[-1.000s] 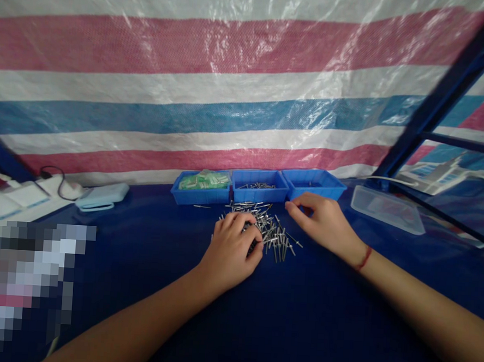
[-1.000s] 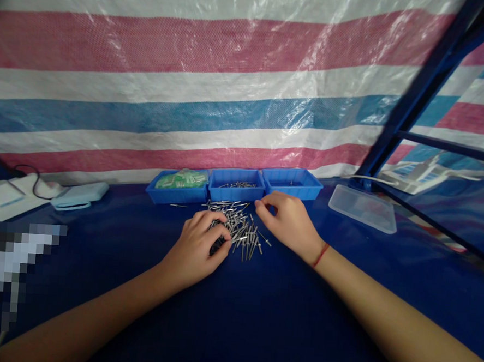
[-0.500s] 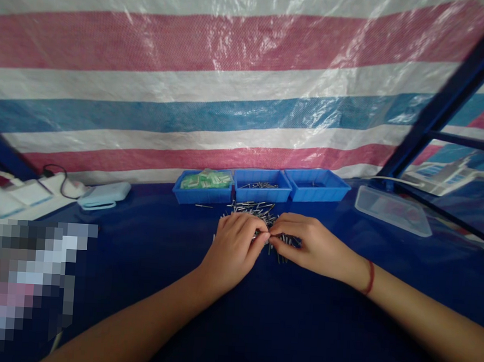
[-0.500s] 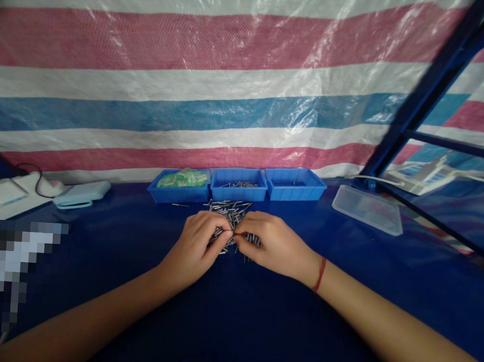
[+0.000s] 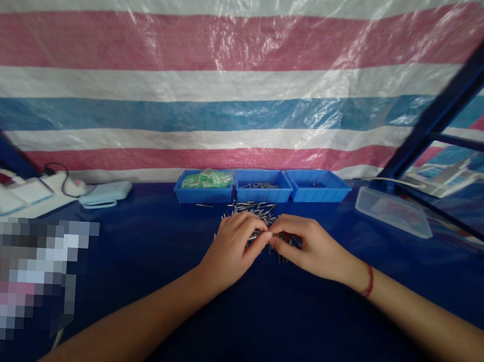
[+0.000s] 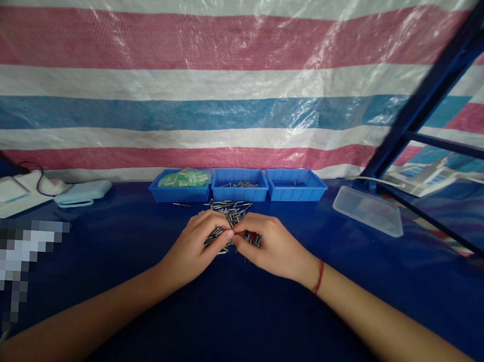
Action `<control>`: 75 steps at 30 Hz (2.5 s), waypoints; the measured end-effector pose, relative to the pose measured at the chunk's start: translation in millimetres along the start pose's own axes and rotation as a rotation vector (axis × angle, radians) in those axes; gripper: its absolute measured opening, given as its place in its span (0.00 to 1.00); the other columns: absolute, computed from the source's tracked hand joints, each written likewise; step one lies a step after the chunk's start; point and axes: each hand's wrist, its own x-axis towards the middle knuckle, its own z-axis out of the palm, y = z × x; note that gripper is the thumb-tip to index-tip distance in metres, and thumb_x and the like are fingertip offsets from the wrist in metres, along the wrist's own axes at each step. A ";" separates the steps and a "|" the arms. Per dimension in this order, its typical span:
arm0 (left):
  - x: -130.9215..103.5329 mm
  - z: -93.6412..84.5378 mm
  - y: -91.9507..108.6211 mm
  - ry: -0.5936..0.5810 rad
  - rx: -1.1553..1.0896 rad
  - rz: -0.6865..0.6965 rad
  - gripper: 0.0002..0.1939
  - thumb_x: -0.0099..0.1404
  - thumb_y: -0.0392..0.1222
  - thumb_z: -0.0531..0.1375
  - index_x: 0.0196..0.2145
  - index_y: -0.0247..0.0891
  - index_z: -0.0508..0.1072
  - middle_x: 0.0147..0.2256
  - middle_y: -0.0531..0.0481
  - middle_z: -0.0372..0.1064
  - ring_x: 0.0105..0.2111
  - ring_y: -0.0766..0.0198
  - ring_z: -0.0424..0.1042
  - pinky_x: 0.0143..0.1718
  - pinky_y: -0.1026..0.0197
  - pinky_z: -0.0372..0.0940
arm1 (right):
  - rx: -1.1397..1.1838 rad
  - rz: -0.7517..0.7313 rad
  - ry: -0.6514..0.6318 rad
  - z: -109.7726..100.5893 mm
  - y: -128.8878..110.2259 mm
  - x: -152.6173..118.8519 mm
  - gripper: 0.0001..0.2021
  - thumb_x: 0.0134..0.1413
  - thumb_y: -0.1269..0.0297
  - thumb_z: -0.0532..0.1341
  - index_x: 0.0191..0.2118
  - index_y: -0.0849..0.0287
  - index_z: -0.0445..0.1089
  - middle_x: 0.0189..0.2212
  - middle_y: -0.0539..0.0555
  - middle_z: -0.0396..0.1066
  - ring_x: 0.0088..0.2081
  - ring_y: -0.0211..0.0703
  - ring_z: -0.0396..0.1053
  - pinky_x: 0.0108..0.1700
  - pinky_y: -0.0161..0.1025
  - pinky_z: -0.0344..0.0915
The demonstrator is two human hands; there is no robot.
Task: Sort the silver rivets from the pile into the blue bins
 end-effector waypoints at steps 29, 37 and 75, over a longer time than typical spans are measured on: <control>0.3 -0.3 -0.8 0.090 0.009 -0.046 0.04 0.67 0.35 0.53 0.38 0.40 0.67 0.42 0.48 0.63 0.45 0.60 0.64 0.47 0.54 0.59 | -0.088 -0.059 0.269 -0.5 -0.6 -0.6 0.04 0.54 0.71 0.58 0.34 0.59 0.71 0.30 0.51 0.71 0.33 0.37 0.68 0.37 0.36 0.65; -0.7 1.5 -2.6 0.063 0.057 -0.005 0.04 0.67 0.37 0.53 0.37 0.40 0.68 0.42 0.48 0.63 0.45 0.59 0.64 0.48 0.52 0.59 | -0.290 -0.222 0.192 -4.9 -10.3 -2.0 0.06 0.57 0.69 0.56 0.33 0.63 0.69 0.29 0.55 0.69 0.33 0.40 0.66 0.38 0.39 0.64; 4.7 11.7 1.2 -0.097 0.412 0.035 0.07 0.62 0.46 0.59 0.33 0.40 0.71 0.48 0.47 0.64 0.50 0.49 0.58 0.47 0.45 0.56 | -0.260 0.094 0.200 -9.5 18.5 5.2 0.08 0.56 0.70 0.55 0.32 0.60 0.71 0.32 0.53 0.71 0.31 0.38 0.67 0.34 0.37 0.62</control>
